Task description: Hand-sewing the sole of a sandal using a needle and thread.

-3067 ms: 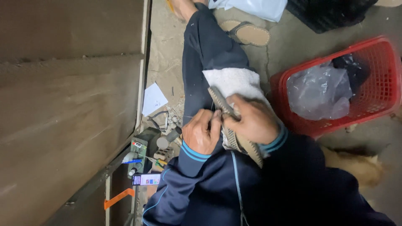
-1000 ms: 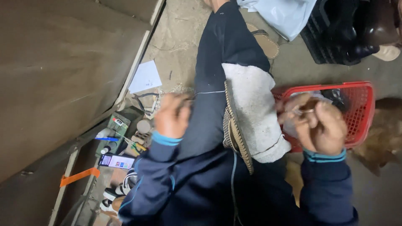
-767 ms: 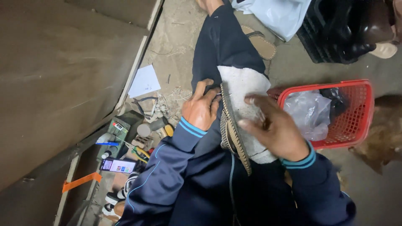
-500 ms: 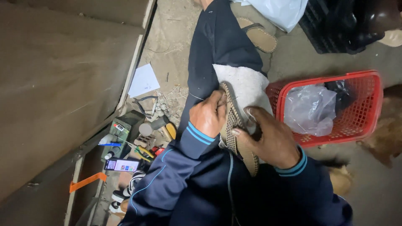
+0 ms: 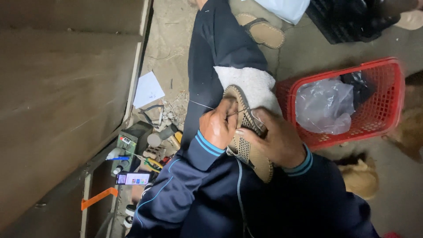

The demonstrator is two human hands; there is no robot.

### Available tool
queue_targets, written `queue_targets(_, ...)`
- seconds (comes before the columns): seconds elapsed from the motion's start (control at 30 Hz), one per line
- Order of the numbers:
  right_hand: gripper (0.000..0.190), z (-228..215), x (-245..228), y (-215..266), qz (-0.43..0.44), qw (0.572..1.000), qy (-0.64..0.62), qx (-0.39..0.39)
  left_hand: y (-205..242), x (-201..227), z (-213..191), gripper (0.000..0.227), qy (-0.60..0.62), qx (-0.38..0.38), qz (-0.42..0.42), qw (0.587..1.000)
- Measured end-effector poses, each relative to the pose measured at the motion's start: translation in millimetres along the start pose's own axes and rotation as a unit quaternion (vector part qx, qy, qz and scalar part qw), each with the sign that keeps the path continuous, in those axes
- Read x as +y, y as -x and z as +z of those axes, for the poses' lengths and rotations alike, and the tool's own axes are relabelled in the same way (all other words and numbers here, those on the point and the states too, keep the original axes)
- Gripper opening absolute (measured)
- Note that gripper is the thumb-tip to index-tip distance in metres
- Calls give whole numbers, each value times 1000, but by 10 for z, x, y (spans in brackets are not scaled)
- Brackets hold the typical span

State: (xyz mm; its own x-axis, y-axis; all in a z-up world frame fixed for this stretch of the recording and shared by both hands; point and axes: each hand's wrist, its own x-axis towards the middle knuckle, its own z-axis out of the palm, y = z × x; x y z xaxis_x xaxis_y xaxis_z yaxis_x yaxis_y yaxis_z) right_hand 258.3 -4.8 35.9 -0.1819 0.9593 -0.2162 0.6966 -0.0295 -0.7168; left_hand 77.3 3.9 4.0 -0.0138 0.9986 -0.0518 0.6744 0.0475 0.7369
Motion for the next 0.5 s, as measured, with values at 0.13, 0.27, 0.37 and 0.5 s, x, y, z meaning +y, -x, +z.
queue_targets(0.13, 54, -241, 23, -17, 110, 992, -3, -67, -43, 173, -166, 14, 61, -13, -8, 998)
queue_targets(0.27, 61, -386, 208, -84, 125, 980, -76, -136, -93, 328, -449, 34, -4, -25, 18, 1000)
queue_targets(0.37, 59, -371, 193, -171, 60, 976, -151, -146, -48, 151, -481, 25, -8, -39, 52, 998)
queue_targets(0.5, 40, -460, -87, -325, 57, 962, -212, -162, -48, 440, -666, 26, 42, -72, 49, 995)
